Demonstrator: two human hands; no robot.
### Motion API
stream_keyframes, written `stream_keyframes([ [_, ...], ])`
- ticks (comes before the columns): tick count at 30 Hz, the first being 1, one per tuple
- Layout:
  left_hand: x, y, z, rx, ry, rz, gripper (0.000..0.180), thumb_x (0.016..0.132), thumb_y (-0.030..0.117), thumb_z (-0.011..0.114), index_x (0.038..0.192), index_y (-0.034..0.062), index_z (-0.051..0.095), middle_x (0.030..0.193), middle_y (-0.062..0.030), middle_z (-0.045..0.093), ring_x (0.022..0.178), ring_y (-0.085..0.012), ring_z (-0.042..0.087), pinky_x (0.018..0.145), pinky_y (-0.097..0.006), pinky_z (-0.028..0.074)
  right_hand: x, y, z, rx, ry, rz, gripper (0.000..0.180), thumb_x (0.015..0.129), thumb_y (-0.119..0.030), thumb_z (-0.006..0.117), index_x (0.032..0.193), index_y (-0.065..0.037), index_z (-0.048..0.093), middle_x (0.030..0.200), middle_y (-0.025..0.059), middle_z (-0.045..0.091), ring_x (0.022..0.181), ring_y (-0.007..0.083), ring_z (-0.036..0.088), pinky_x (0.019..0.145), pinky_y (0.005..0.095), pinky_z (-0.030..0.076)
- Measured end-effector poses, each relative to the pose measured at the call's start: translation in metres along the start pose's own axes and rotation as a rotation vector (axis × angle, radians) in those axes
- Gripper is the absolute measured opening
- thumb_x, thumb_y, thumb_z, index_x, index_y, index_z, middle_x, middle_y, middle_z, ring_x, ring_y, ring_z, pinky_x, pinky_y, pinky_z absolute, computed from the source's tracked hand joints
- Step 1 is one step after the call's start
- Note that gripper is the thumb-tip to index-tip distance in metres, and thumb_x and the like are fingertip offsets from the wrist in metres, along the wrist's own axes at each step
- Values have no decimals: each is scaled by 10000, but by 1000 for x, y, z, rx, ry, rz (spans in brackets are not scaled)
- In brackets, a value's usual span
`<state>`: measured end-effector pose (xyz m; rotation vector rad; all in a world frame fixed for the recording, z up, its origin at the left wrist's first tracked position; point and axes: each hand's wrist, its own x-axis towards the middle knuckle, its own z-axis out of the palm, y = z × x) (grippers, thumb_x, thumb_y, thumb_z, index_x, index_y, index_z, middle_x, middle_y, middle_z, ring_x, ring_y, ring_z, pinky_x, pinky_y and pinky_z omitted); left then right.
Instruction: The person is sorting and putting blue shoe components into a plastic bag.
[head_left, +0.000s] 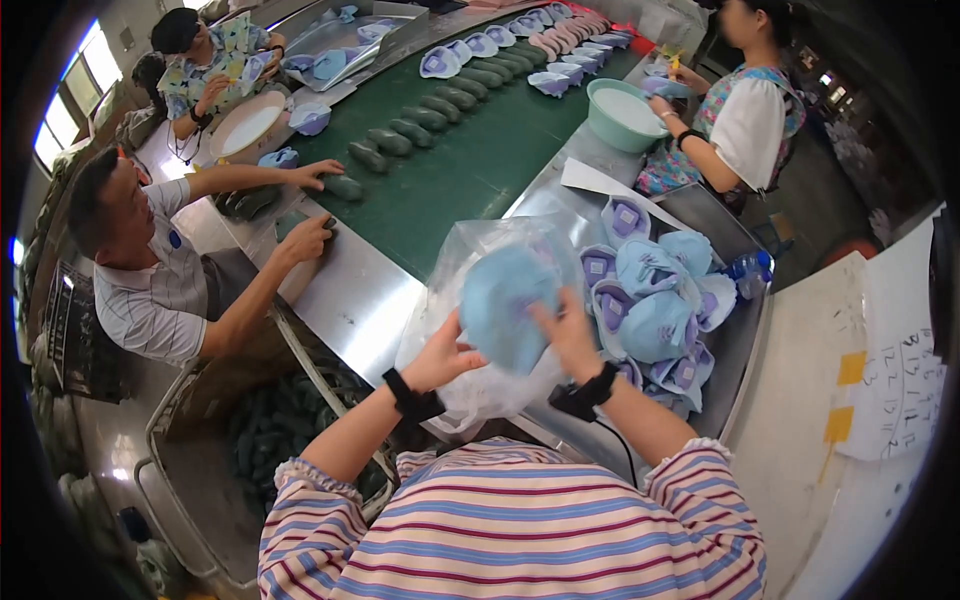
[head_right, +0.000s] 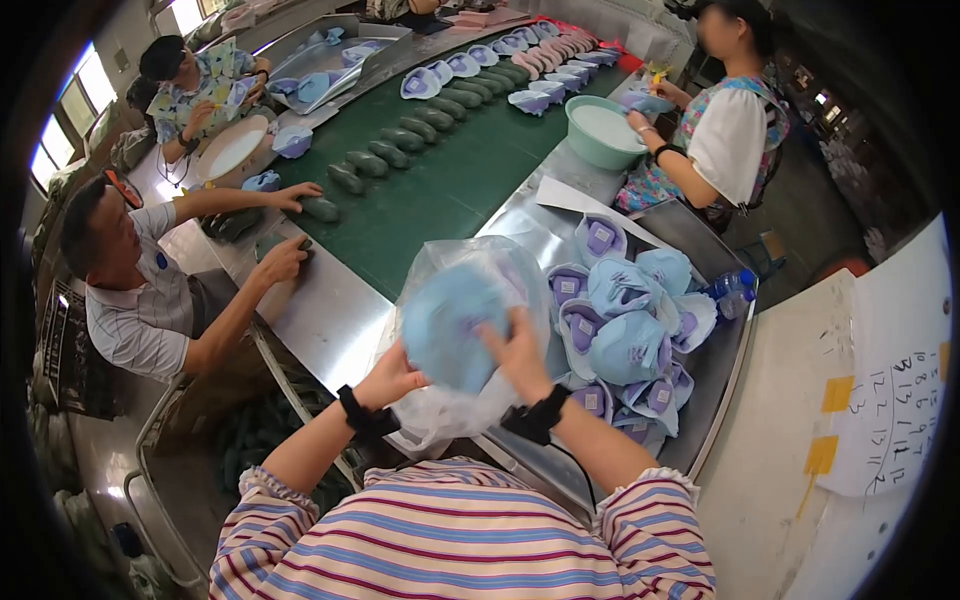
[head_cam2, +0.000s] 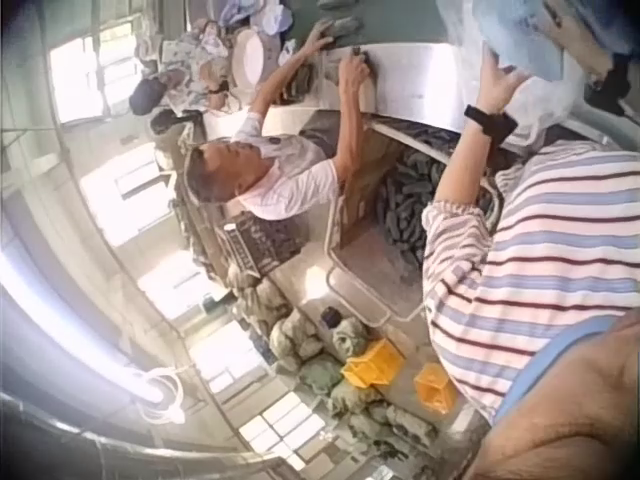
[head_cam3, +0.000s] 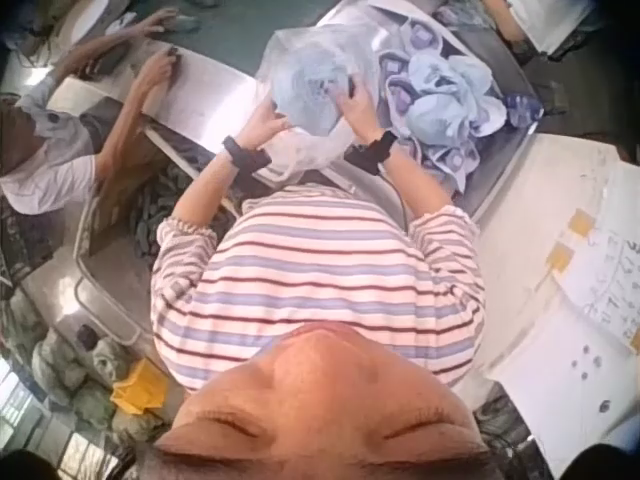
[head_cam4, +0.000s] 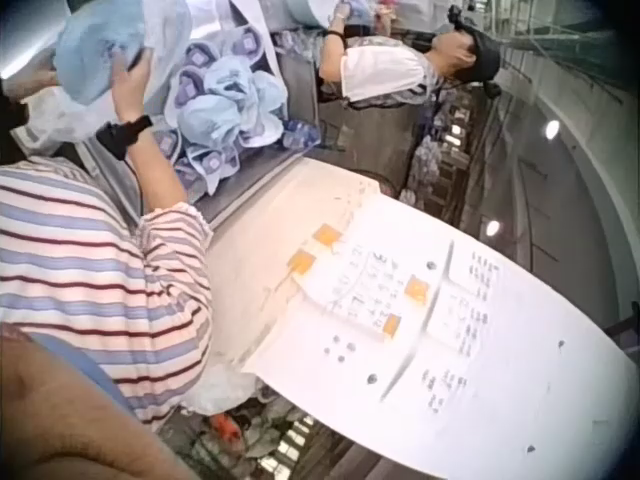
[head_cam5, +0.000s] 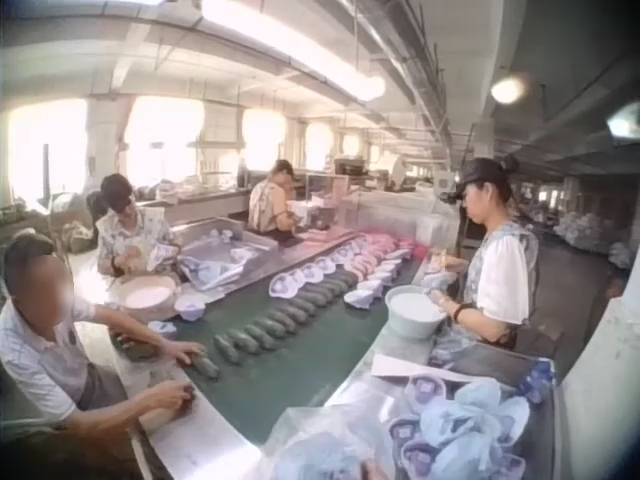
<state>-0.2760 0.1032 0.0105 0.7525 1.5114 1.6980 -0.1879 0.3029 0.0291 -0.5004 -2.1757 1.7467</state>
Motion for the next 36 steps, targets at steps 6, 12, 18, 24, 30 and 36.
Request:
stream_keyframes([
  [6, 19, -53, 2, -451, -9, -50, 498, 877, 291, 424, 1300, 33, 371, 1417, -162, 210, 1318, -248, 170, 1057, -318, 132, -6, 60, 40, 95, -380, 338, 306, 860, -252, 548, 980, 29, 549, 798, 117, 608, 698, 167, 605, 638, 281, 484],
  [12, -1, -30, 21, 226, 87, 396, 580, 838, 372, 518, 1275, 11, 394, 1343, -176, 338, 1269, -269, 285, 1028, -327, 222, 9, 58, 45, 39, -172, 445, 392, 863, -340, 530, 737, 29, 574, 595, 77, 577, 485, 142, 565, 465, 275, 464],
  [18, 6, -76, -15, -62, 342, -259, 499, 833, 338, 568, 1169, -20, 483, 951, -109, 630, 912, -248, 589, 816, -321, 433, 60, 103, 2, -506, -253, 213, 374, 876, -340, 437, 826, -5, 597, 732, 161, 610, 696, 300, 597, 646, 380, 459],
  [24, 39, -110, -17, 257, 147, 66, 581, 864, 330, 528, 1289, -10, 325, 1190, -147, 493, 1079, -231, 473, 924, -333, 362, 127, 58, -59, -653, 198, -372, 357, 732, -198, 577, 1038, -15, 558, 957, 187, 596, 857, 370, 567, 749, 420, 445],
  [30, 73, -40, -38, -3, 672, 12, 574, 886, 417, 465, 1233, -33, 392, 1170, -127, 495, 1090, -207, 453, 929, -326, 347, 140, 72, -64, -1311, 199, -99, 676, 640, -277, 707, 1207, -45, 421, 1033, 189, 552, 997, 366, 508, 824, 437, 420],
  [36, 82, -22, -56, -216, 650, 246, 564, 901, 408, 443, 1244, -34, 376, 1210, -109, 463, 1105, -193, 432, 937, -312, 331, 151, 97, -46, -1218, 10, 190, 619, 648, -330, 724, 1170, -114, 471, 1056, 134, 547, 1053, 331, 462, 818, 455, 417],
])
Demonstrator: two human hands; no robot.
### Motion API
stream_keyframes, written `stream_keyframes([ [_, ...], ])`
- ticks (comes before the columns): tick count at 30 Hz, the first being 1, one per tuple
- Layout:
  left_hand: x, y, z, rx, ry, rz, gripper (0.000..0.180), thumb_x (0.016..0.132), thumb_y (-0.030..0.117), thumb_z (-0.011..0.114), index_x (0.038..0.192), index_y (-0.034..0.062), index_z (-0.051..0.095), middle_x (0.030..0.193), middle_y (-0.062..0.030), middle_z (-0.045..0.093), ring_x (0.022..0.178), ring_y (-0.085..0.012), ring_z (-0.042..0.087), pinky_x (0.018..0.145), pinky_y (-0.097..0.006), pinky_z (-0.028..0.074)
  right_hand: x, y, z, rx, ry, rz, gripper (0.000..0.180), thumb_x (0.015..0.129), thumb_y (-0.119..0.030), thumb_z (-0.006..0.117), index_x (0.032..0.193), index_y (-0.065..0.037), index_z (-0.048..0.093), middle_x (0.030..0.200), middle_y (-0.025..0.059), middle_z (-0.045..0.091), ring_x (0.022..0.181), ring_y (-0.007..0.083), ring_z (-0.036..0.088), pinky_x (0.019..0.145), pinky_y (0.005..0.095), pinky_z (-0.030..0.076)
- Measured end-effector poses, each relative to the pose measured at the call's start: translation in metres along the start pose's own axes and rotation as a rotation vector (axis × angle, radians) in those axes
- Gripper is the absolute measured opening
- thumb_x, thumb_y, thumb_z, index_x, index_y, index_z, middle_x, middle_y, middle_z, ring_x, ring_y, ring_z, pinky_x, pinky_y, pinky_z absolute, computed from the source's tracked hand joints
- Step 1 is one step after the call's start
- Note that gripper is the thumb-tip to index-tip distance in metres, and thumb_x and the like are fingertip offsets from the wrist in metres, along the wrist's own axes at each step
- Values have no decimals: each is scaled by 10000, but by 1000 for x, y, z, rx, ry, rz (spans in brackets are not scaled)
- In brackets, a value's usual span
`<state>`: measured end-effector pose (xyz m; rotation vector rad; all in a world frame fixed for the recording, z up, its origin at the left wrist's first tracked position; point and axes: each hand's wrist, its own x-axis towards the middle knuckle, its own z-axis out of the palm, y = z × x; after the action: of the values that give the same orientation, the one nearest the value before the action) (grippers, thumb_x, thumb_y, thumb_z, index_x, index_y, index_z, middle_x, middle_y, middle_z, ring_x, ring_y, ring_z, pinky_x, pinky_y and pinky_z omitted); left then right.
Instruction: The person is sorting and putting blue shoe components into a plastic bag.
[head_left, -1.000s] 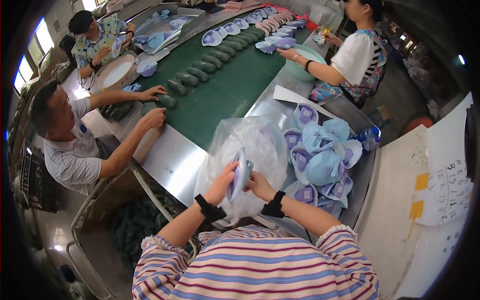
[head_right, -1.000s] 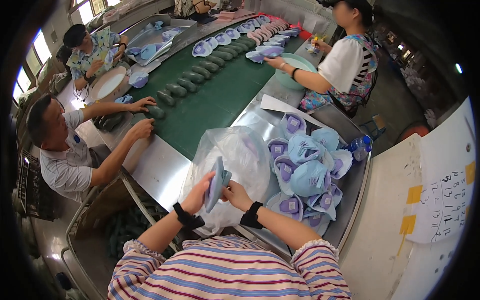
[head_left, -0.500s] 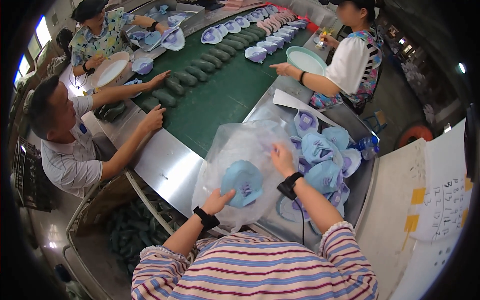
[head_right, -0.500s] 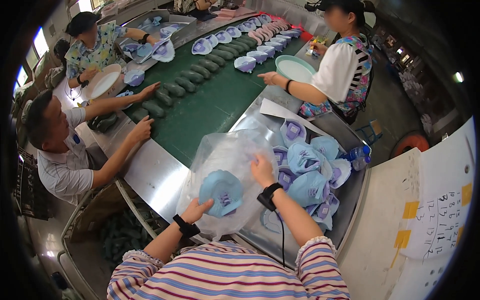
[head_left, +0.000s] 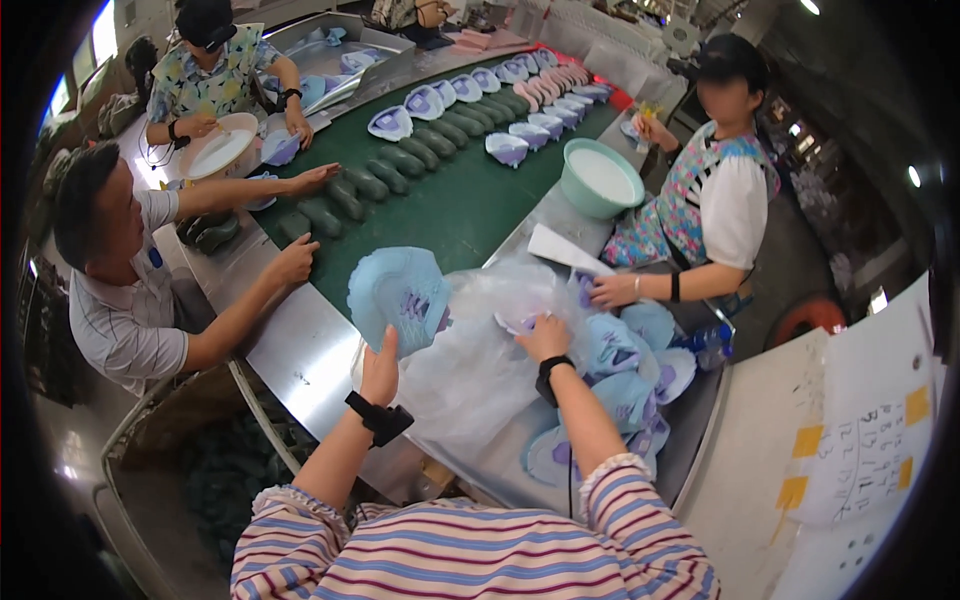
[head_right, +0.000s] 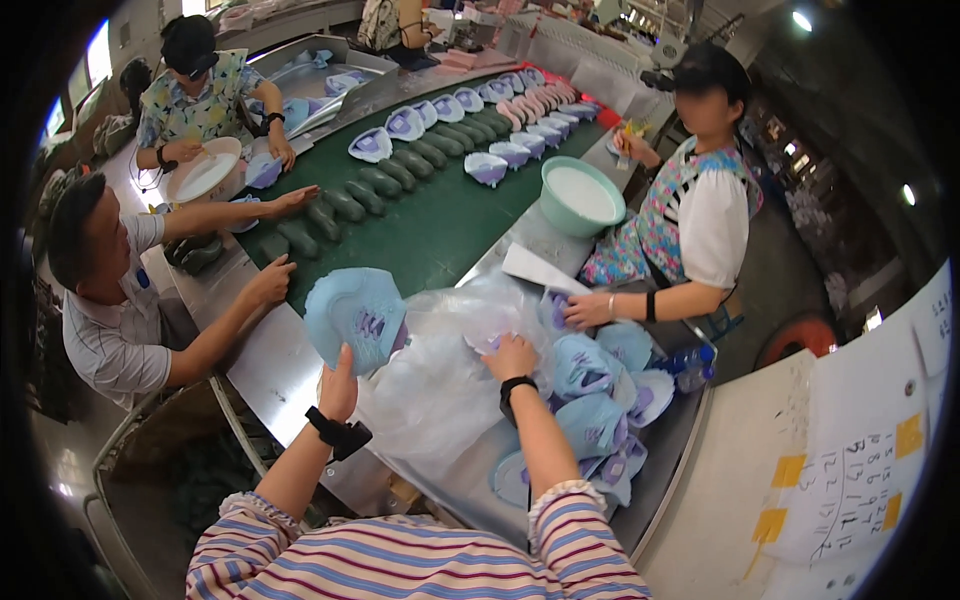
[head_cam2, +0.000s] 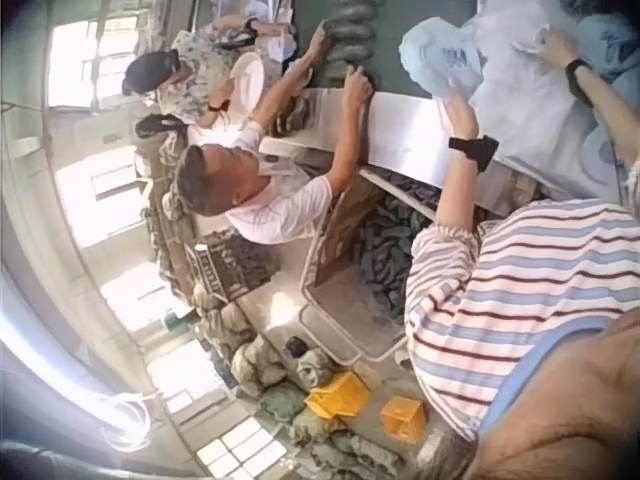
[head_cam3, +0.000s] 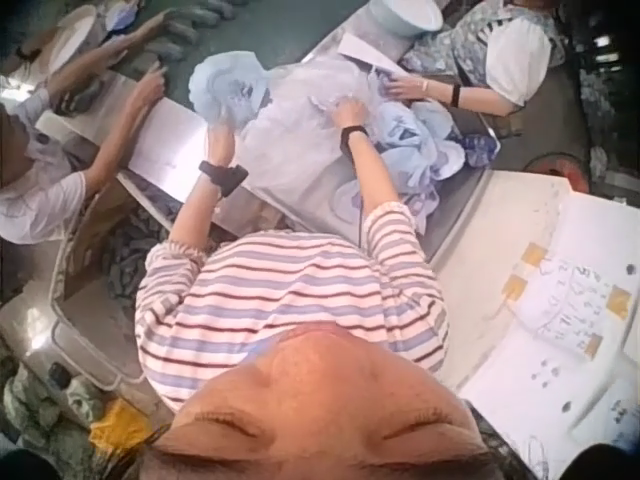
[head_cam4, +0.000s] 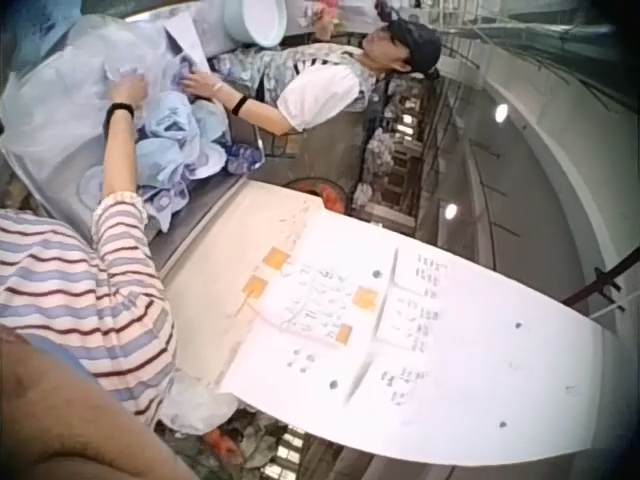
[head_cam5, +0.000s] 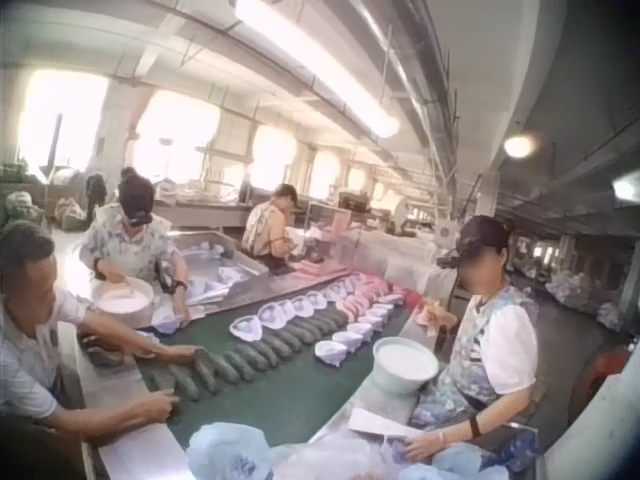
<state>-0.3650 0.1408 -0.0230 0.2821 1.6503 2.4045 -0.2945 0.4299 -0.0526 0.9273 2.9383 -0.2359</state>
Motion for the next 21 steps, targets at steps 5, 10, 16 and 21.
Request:
stream_keyframes([
  [5, -14, 0, 5, 128, -133, -122, 503, 905, 355, 458, 1232, -24, 407, 1178, -82, 493, 1059, -160, 457, 915, -301, 354, 6, 16, 14, -129, 140, -147, 299, 702, -351, 679, 764, -61, 636, 819, 119, 614, 809, 280, 575, 693, 383, 474],
  [10, -23, 16, -4, 459, -91, -159, 358, 898, 280, 462, 1080, -18, 540, 1016, -73, 593, 946, -160, 525, 853, -295, 397, -1, 20, -50, 972, -247, 49, 328, 810, -350, 596, 647, -67, 566, 448, 9, 476, 369, 162, 444, 353, 297, 344],
  [16, -31, 14, 7, 378, 76, 83, 372, 821, 63, 484, 1183, 5, 418, 1083, -140, 534, 951, -242, 553, 866, -329, 403, -44, 17, -84, 2083, -897, 407, 339, 871, -334, 496, 597, -143, 436, 488, -38, 309, 406, 79, 316, 355, 202, 202],
  [21, -26, 28, 2, 1025, -719, -214, 398, 838, 132, 510, 1214, 32, 426, 1115, -206, 501, 1045, -313, 494, 989, -373, 297, -100, 2, -96, 2577, -1046, 389, 215, 836, -235, 489, 665, -107, 475, 520, -12, 372, 463, 104, 393, 381, 220, 293],
])
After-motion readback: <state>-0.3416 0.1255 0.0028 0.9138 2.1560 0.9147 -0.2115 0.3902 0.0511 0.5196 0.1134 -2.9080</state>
